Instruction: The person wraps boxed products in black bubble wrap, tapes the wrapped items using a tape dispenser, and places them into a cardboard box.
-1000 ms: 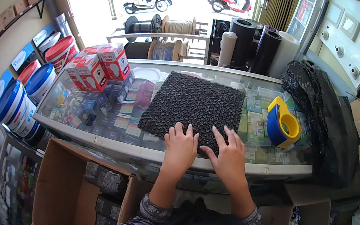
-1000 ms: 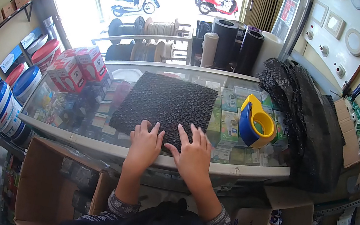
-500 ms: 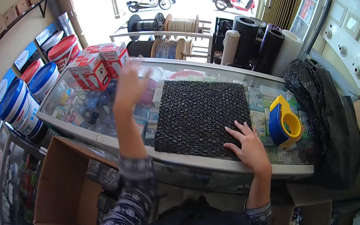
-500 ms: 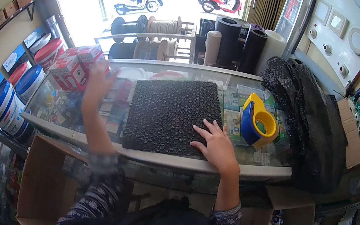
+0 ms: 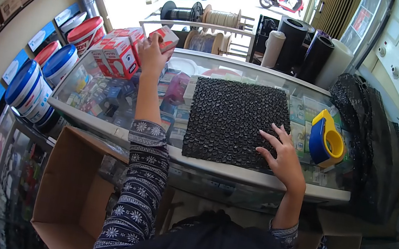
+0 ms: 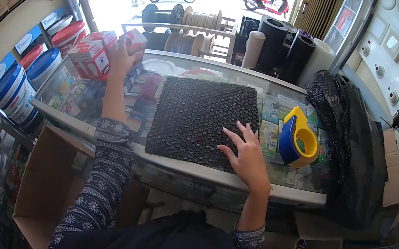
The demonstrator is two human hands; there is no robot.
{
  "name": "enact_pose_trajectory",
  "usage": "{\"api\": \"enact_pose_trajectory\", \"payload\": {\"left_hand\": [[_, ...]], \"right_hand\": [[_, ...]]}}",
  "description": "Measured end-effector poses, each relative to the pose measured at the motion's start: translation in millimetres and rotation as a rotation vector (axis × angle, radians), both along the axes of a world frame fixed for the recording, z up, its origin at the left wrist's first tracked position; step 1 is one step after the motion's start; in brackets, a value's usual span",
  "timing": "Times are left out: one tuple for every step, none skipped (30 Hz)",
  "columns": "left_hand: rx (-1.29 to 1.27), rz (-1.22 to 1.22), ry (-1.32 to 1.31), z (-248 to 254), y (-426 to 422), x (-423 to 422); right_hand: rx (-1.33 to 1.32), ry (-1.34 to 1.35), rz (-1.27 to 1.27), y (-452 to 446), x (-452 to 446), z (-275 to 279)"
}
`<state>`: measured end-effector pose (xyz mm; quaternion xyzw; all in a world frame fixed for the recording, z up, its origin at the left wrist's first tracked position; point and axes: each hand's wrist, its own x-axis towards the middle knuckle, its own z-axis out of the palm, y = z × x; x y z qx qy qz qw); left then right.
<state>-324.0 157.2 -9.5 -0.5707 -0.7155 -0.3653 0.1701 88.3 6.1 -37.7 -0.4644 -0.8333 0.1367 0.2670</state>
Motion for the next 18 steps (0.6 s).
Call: {"api": "enact_pose_trajectory", "payload": {"left_hand": [[-0.006,-0.026,0.004,-2,-3,1],[-0.011,-0.054,0.008,-4,-3,4],[-0.017,-0.086,0.013,-4,-5,9],[0.055,-0.080,0.060,-9,-3,11],[0.082,-0.104,-0.003,-10,-3,13],[0.112,-0.130,-0.065,2,-9,23],[0.142,-0.158,-0.127,14,-16,32],[0.247,-0.161,-0.098,21,-22,38],[0.214,-0.230,-0.177,34,-33,51],[0.178,-0.300,-0.258,50,-49,67],[0.142,-0.368,-0.339,60,-63,83],[0.100,-0.448,-0.440,62,-72,97],[0.027,-0.546,-0.552,61,-78,112],[-0.049,-0.641,-0.665,59,-83,127],[-0.125,-0.733,-0.777,56,-87,142],[-0.189,-0.796,-0.815,52,-92,157],[-0.253,-0.858,-0.852,48,-95,171],[-0.323,-0.847,-0.811,44,-96,180]], "right_hand": [[0.009,0.009,0.003,0,-1,0],[0.020,0.012,0.007,0,-1,0],[0.029,0.016,0.006,-1,-1,-1],[0.039,0.020,0.003,-2,0,-1],[0.040,0.048,0.003,-3,1,0],[0.046,0.076,0.001,-4,1,3],[0.052,0.105,-0.003,-5,2,7],[0.063,0.158,-0.006,-5,1,13],[0.073,0.209,-0.009,-5,0,21],[0.082,0.257,-0.014,-3,-1,26],[0.070,0.326,-0.009,-1,-4,29],[0.059,0.395,-0.003,3,-8,33],[0.047,0.465,0.004,7,-13,36],[-0.054,0.515,0.034,10,-18,38],[-0.182,0.597,0.057,15,-24,37],[-0.311,0.678,0.083,20,-31,32],[-0.441,0.760,0.109,23,-39,30],[-0.498,0.674,0.099,19,-45,38]]}}
